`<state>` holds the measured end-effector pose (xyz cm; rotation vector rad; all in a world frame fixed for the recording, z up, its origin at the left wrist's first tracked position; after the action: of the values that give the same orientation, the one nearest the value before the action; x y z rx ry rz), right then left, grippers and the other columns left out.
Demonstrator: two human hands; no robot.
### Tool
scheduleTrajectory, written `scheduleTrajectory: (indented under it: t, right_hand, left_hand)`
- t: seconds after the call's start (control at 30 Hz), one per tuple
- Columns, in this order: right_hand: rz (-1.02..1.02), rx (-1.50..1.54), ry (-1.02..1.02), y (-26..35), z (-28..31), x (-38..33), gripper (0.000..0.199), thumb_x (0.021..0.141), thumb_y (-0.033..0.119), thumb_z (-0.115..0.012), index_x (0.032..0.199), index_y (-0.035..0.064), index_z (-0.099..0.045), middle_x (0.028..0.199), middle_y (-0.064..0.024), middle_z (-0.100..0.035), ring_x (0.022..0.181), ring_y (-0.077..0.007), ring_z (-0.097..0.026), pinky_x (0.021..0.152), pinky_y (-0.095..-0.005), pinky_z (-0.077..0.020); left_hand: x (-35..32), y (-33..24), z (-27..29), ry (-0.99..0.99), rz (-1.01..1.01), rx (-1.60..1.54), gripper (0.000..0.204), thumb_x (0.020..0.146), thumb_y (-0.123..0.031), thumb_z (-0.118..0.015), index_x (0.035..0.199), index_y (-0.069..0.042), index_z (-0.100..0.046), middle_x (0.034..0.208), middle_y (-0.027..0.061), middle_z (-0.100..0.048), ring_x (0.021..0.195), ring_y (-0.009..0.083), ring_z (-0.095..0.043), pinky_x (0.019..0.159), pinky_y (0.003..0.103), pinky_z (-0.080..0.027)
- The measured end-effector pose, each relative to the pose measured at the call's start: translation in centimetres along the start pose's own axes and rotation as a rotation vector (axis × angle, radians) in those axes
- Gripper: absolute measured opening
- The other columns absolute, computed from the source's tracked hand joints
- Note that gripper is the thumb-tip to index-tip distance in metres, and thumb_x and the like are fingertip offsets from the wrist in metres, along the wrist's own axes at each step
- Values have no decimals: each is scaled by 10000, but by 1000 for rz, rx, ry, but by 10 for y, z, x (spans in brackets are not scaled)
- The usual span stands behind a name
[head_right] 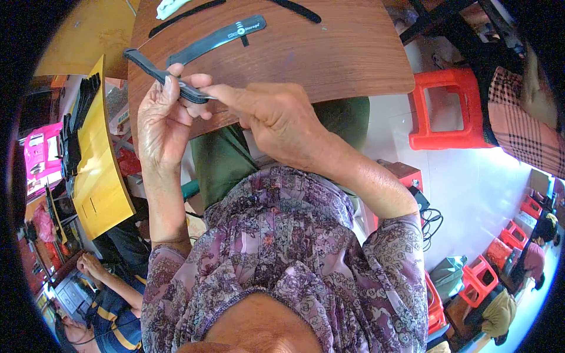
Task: Assembling or finishing small textile straps using a handheld tool.
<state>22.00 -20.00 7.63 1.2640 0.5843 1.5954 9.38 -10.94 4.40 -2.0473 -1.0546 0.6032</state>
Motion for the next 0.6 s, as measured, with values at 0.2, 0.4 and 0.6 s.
scheduleTrajectory:
  t: [0.2, 0.4, 0.6]
  right_hand:
    - [119, -235, -92, 12, 9, -11, 460, 659, -40, -588, 1084, 135, -617, 618, -63, -525, 583, -249, -555, 512, -354, -436]
    - [162, -406, -93, 21, 7, -16, 426, 716, -70, -587, 1117, 72, -613, 652, -79, -538, 601, -198, -550, 519, -304, -429]
    - [36, -219, -84, 10, 3, -23, 414, 744, -80, -565, 1133, 56, -597, 647, -93, -548, 572, -196, -550, 521, -304, -447]
  left_hand:
    - [-8, 5, -9, 10, 29, 2, 224, 887, -129, -545, 1045, 30, -532, 949, 293, -603, 746, 312, -657, 574, 358, -574]
    - [-13, 9, -7, -41, 27, 4, 256, 897, -131, -528, 1057, 66, -497, 947, 290, -602, 815, 338, -652, 631, 399, -581]
    - [-16, 7, -7, -36, -9, 47, 230, 914, -148, -502, 1059, 31, -493, 957, 282, -603, 818, 339, -651, 647, 420, -575]
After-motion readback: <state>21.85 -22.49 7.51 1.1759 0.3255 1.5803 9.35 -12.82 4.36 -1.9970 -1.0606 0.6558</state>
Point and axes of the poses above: each hand's wrist, its own x-axis towards the middle knuckle, its own z-axis out of the back of the hand, y = z × x, the point moved 8 cm from there along x, towards the middle knuckle
